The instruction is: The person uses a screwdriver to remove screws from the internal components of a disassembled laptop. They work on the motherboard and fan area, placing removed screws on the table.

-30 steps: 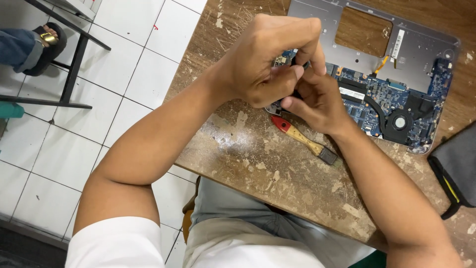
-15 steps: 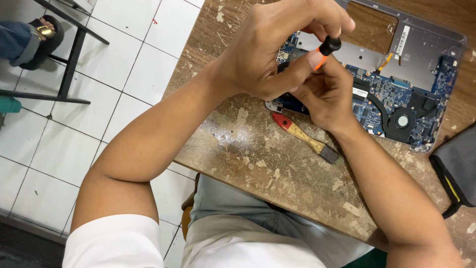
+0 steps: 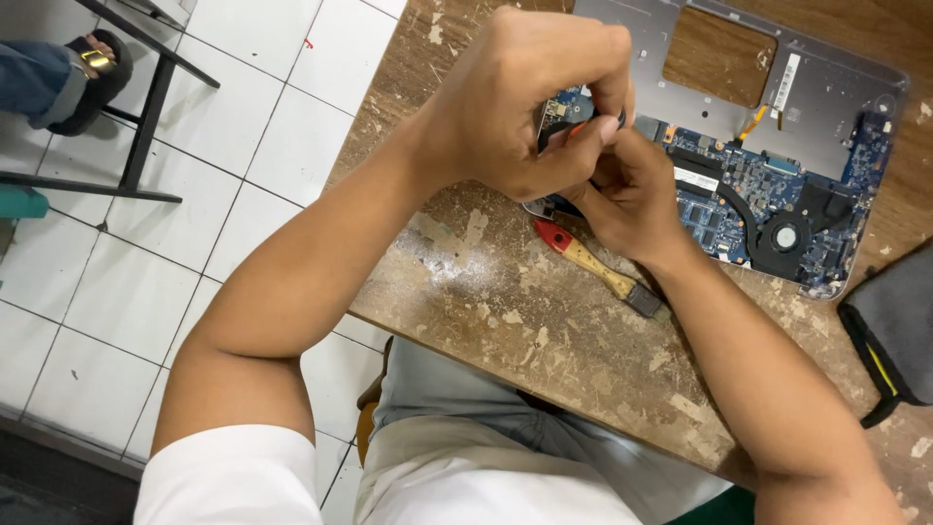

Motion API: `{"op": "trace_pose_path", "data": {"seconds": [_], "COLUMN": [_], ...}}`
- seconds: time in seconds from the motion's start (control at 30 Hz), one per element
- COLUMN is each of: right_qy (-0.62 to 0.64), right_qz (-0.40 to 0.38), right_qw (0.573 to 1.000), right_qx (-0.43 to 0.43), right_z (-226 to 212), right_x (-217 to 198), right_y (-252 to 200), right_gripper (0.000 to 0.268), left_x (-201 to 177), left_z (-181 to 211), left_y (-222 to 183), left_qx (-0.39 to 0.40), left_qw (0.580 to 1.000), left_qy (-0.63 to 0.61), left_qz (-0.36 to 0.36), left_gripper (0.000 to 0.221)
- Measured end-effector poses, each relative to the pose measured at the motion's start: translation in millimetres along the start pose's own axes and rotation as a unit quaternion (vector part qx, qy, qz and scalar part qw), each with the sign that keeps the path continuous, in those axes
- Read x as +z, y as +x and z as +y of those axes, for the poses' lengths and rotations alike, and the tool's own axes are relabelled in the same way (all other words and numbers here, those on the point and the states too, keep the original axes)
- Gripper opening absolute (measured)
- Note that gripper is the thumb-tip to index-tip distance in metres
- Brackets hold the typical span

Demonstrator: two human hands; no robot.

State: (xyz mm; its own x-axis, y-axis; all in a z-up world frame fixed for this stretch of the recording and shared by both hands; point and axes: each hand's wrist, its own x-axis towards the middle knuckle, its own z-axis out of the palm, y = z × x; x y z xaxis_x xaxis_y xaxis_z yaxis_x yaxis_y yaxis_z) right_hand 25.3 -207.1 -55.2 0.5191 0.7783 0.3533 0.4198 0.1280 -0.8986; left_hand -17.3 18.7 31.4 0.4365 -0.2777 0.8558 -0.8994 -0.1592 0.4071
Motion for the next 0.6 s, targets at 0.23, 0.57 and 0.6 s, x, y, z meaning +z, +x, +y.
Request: {"op": "trace_pose_path", "data": {"seconds": [0.23, 0.57, 0.6], "right_qy": [-0.062, 0.0, 0.019], "right_qz": [0.035, 0.02, 0.007], "right_qw": [0.997, 1.0, 0.999], "right_qx": [-0.005, -0.015, -0.032], "right_z": [-1.4, -0.8, -2.3], "right_x": [3.7, 4.1, 4.7], "right_y": [1.6, 4.7, 6.2], "right_gripper": [0.01, 0.03, 0.03], "left_x": [11.1, 14.2, 14.2], "left_z": [4.7, 17.8, 20.4], "left_y": [-3.0, -45.2, -50.3], "left_qx": [0.024, -0.085, -0.114], "left_qw": [0.996, 0.985, 0.978], "left_qy": [0.083, 0.136, 0.159], "left_qz": [0.013, 0.06, 0.069], "left_gripper": [0.034, 0.018, 0.021]}}
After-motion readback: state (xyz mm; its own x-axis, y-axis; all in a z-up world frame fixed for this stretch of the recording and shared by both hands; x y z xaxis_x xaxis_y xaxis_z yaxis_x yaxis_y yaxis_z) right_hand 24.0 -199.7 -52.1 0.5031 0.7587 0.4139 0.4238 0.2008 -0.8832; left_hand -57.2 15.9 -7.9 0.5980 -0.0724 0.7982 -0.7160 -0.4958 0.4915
